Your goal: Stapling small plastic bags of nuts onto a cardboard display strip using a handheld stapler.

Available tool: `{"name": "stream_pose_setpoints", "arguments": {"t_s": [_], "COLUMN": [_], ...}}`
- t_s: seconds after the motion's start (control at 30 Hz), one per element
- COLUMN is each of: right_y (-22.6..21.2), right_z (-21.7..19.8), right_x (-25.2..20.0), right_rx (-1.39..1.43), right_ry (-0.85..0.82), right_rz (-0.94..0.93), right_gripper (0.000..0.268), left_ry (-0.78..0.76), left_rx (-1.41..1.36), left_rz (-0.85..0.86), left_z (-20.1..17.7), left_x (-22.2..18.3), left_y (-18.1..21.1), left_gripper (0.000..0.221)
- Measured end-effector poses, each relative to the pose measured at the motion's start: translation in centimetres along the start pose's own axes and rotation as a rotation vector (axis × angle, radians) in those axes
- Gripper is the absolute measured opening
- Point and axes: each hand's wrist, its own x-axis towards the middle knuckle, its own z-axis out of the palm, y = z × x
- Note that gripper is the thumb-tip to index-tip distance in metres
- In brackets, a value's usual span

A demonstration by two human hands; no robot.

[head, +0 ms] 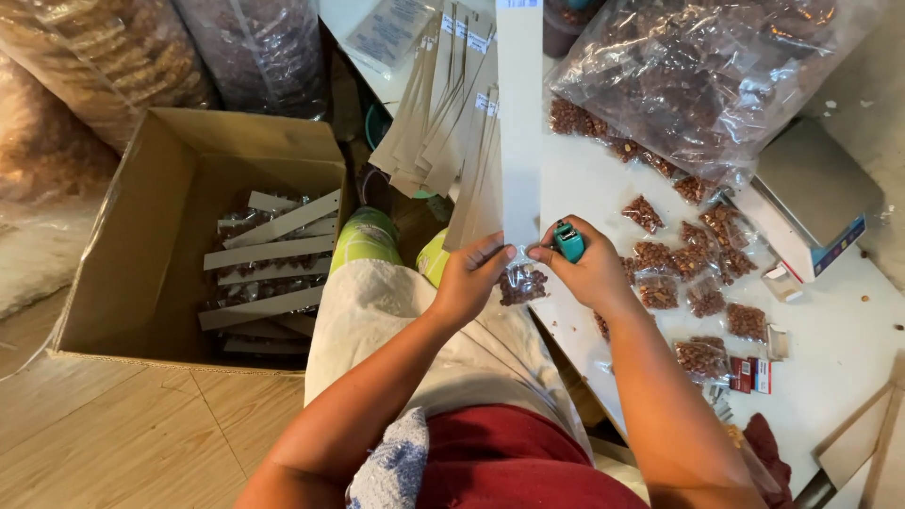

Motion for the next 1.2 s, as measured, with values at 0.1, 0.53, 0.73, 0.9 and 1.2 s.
{"name": "stream_pose_setpoints", "arguments": {"t_s": [0.1,0.53,0.73,0.9,1.2], "right_y": [0.0,-2.6,-1.8,-4.2,7.6], "right_z": [-0.6,2.7,3.7,4.5,5.9], "right_x": [0.2,6.4,6.7,5.1,8.2], "right_rx": [-0.016,0.953,0.822,0.663,1.070], "right_ry": [-0.007,0.455,0.396,0.327,0.678], "right_rz": [-0.027,0.276,0.141,0.167,0.345], "right_gripper": [0.024,0.042,0.042,0.055,0.046], "left_ry": [-0.014,0.145,0.153,0.146,0.110], "left_rx": [0.005,0.200,0.261,0.253,0.323], "left_rz": [0.011,0.135,0.354,0.355,0.251], "left_z": [0.2,1.5,1.0,1.1,2.8], "left_x": [-0.1,0.9,1.2,1.3,0.5], "left_y": [0.5,-0.7,-1.7,-1.5,-3.7], "left_gripper": [0.029,0.031,0.031,0.033,0.031]}}
